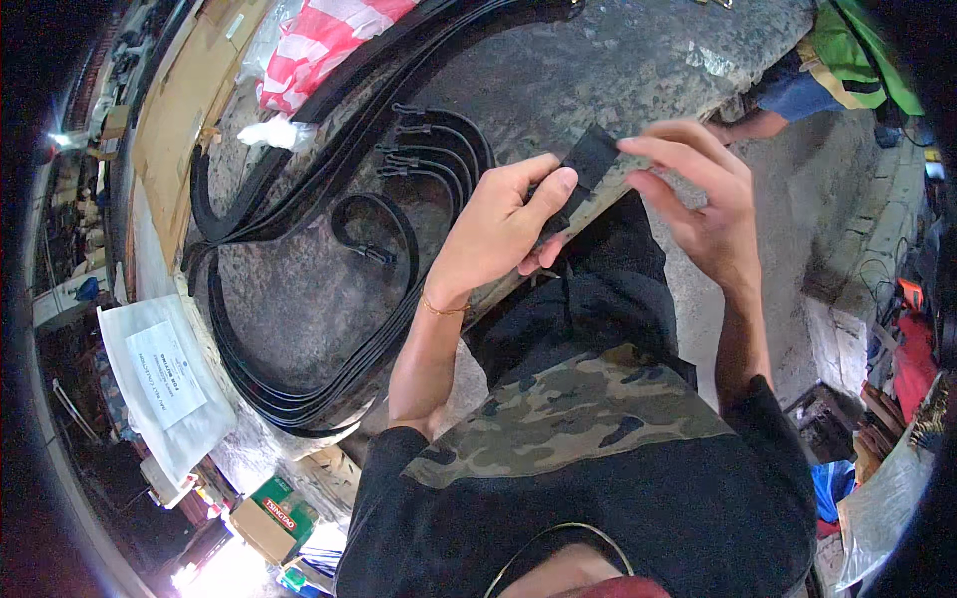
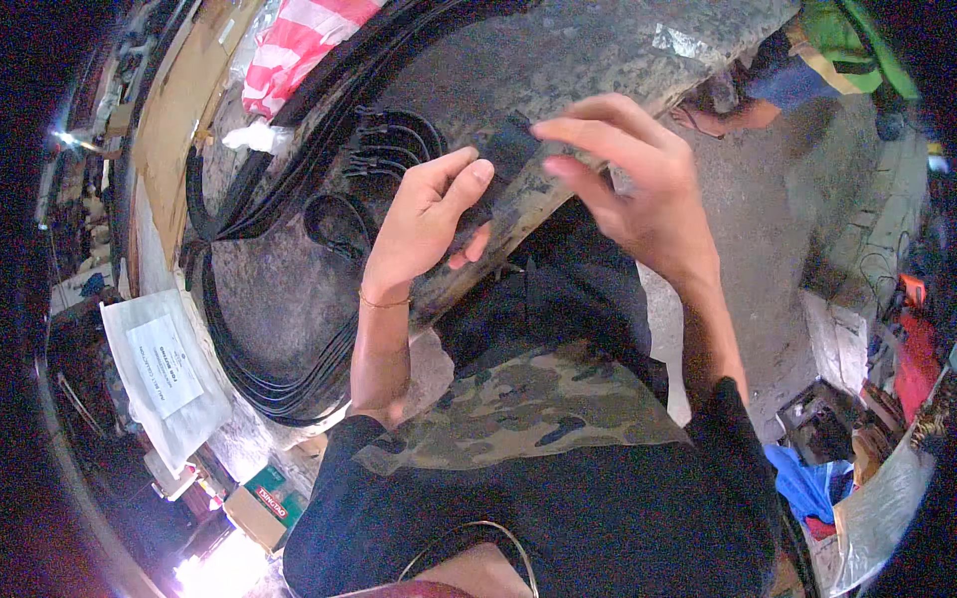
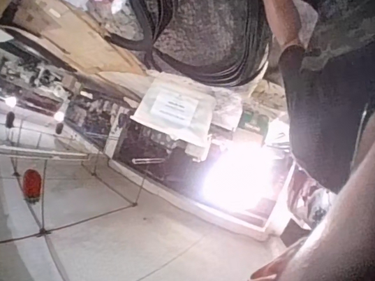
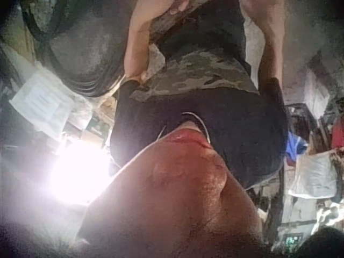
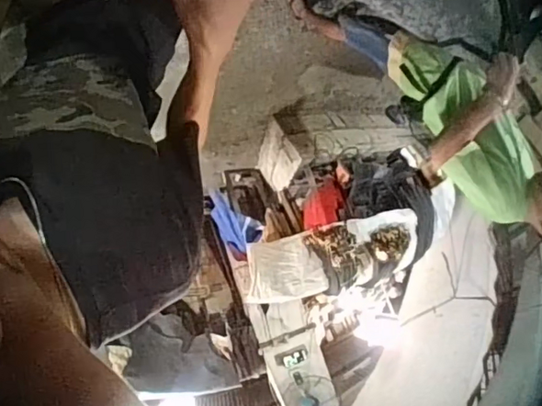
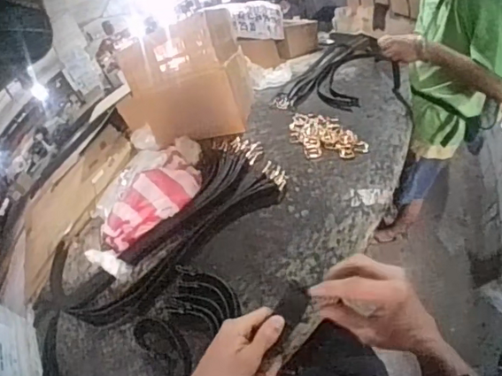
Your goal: Assembling leather straps by threading them through gold-colored metal buckles and loops.
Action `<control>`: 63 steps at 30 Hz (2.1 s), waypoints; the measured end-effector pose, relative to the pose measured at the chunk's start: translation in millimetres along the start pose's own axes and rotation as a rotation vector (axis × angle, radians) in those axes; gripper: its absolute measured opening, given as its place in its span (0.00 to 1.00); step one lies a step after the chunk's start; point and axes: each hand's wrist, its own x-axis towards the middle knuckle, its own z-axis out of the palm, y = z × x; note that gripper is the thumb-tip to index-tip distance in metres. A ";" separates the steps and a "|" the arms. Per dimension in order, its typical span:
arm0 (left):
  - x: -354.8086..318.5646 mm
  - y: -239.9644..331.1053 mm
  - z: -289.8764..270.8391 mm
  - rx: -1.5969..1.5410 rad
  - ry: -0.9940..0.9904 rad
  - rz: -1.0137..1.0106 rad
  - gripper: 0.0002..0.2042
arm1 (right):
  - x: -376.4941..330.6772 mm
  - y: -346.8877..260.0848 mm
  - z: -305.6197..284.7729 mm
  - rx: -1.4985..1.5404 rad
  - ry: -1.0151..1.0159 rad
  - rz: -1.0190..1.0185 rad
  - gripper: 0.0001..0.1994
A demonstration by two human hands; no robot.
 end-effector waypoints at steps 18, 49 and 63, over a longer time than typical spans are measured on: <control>-9.9 3.2 17.3 0.171 -0.063 0.011 0.16 | 32.8 -10.2 -2.0 -0.394 -0.426 -0.493 0.08; -17.3 -0.5 10.9 0.019 -0.122 -0.109 0.17 | 1.5 16.7 -8.6 -0.400 -0.097 0.035 0.06; -18.9 3.2 10.5 -0.133 -0.209 -0.109 0.17 | -27.9 -21.1 -6.3 0.606 -0.074 0.663 0.14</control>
